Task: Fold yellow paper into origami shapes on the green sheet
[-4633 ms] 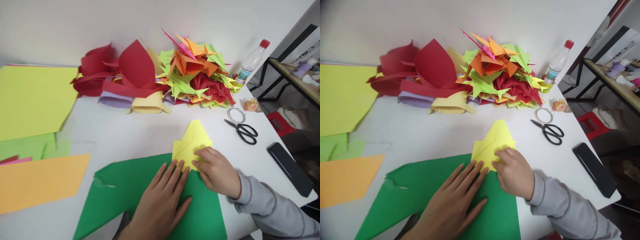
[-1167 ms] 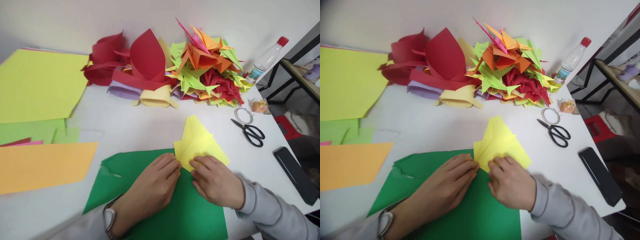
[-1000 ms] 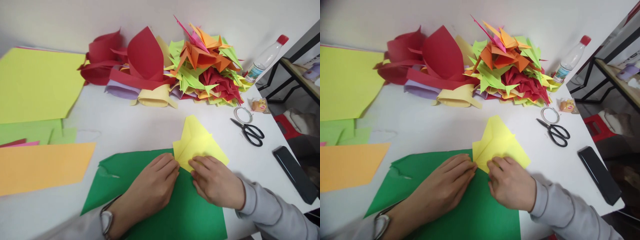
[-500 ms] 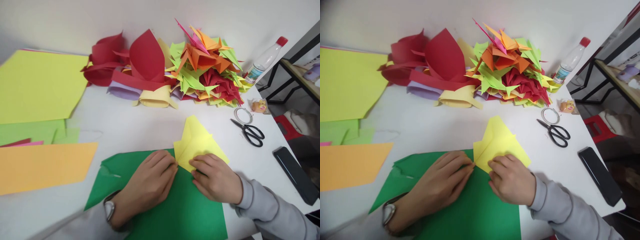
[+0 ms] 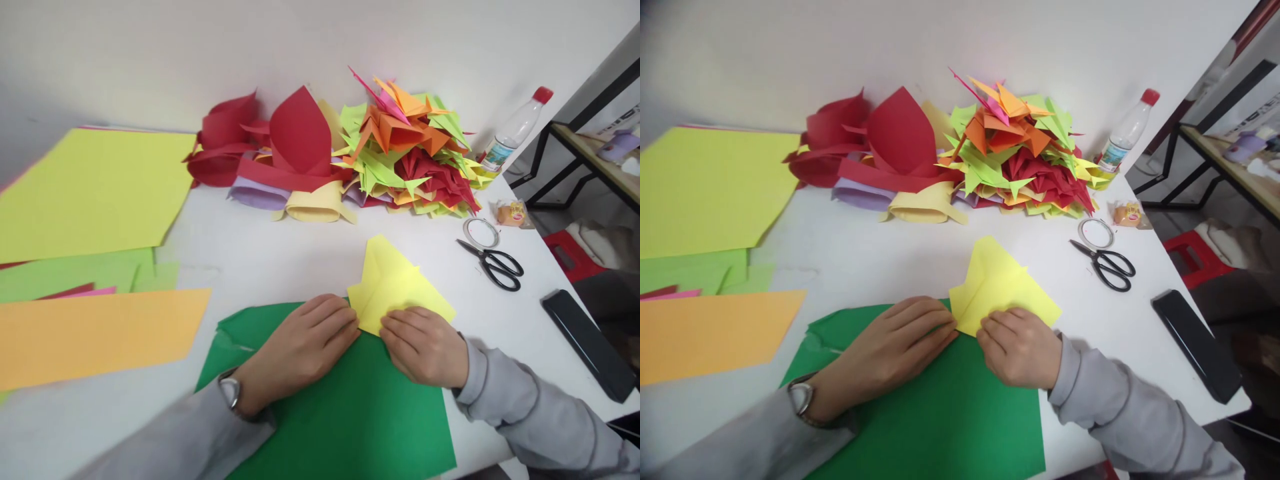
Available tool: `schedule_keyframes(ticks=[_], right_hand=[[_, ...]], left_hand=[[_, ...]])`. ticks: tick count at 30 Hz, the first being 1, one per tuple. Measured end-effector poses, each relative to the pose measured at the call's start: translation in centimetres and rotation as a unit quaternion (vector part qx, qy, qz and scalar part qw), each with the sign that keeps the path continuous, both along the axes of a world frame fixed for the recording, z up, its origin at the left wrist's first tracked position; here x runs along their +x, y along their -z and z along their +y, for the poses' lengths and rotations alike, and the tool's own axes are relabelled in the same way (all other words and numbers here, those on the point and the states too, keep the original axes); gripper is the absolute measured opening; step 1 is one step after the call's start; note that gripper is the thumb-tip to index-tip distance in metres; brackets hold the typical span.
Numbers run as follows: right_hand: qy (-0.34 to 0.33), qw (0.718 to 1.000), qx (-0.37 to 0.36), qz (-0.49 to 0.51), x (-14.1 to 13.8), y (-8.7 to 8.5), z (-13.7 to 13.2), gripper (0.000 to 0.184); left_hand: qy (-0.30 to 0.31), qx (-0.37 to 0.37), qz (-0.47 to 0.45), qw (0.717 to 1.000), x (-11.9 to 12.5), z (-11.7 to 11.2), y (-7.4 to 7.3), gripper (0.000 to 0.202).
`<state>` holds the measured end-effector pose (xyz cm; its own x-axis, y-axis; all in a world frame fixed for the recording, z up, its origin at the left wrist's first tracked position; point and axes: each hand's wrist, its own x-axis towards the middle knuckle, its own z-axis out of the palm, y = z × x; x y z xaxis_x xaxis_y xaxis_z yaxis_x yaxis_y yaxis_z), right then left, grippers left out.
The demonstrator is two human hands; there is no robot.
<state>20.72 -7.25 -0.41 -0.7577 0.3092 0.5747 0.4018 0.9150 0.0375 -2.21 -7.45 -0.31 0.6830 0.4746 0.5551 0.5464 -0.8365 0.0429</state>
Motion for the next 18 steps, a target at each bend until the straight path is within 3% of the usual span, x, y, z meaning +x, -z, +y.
schedule_keyframes(ticks=[11, 18], right_hand=[[0.017, 0.999, 0.027, -0.01, -0.4, -0.5, 0.5, 0.016], [-0.002, 0.999, 0.054, -0.009, -0.7, -0.9, 0.0, 0.022]], left_hand=[[0.023, 0.055, 0.011, 0.998, 1.2, -0.4, -0.4, 0.024], [0.017, 0.06, -0.041, 0.997, 1.2, -0.9, -0.4, 0.015]])
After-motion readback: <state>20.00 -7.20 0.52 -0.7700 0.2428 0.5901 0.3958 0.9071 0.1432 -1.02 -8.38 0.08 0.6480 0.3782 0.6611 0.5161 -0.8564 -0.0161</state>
